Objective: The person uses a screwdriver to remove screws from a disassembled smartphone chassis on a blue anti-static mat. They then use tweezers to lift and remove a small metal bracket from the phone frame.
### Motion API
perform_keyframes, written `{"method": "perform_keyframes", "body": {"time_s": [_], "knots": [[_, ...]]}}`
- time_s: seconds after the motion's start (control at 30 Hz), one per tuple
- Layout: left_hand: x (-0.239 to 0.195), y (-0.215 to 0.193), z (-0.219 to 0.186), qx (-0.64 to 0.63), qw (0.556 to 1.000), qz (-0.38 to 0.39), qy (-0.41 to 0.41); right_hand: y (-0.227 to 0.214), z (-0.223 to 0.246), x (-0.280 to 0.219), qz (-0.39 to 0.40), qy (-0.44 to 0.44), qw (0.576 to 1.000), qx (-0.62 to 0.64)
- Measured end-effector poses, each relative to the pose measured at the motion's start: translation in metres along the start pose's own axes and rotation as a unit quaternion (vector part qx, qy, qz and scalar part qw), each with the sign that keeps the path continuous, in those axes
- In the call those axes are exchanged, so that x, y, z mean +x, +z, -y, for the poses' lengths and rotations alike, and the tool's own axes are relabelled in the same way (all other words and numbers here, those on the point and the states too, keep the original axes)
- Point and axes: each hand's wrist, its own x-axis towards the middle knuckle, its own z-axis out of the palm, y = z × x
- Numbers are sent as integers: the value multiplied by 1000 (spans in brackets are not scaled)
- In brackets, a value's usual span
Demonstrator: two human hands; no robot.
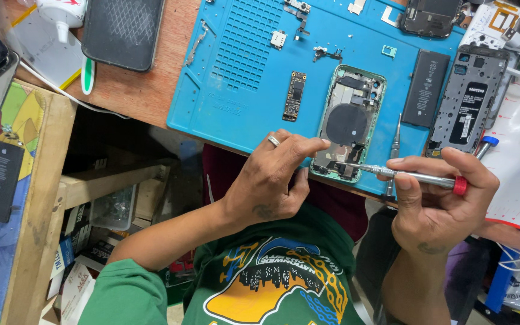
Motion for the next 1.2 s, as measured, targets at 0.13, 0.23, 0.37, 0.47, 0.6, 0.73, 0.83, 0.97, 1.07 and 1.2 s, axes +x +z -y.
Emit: {"method": "perform_keyframes", "body": {"time_s": [0.13, 0.23, 0.37, 0.47, 0.6, 0.73, 0.83, 0.97, 1.07, 1.2], "knots": [[1, 1, -2, 51, 999, 5, 10, -2, -1, -1, -1, -3, 1000, -23], [3, 1, -3, 62, 998, 22, 1, -3, -1, -1, 5, -7, 1000, -20], [6, 0, -5, 70, 997, 40, -13, -3, -1, -1, 4, 0, 1000, -14], [7, -1, -5, 71, 996, 47, -13, -3, 1, -2, 3, 2, 1000, -25], [8, 1, -6, 81, 995, 49, -18, -3, 1, -2, 7, -4, 1000, -25], [7, 1, -6, 79, 996, 44, -21, -4, 1, -2, 9, -4, 1000, -23], [8, 1, -5, 82, 995, 46, -21, -4, 0, -1, 15, -10, 1000, -25], [8, 2, -8, 84, 996, 37, -10, -6, -1, -1, 10, -3, 1000, -26], [9, 4, -10, 96, 994, 49, -21, -10, -1, -3, 6, -7, 999, -40], [13, 11, -9, 105, 991, 63, -47, -12, -2, -4, 2, -15, 999, -39]]}}
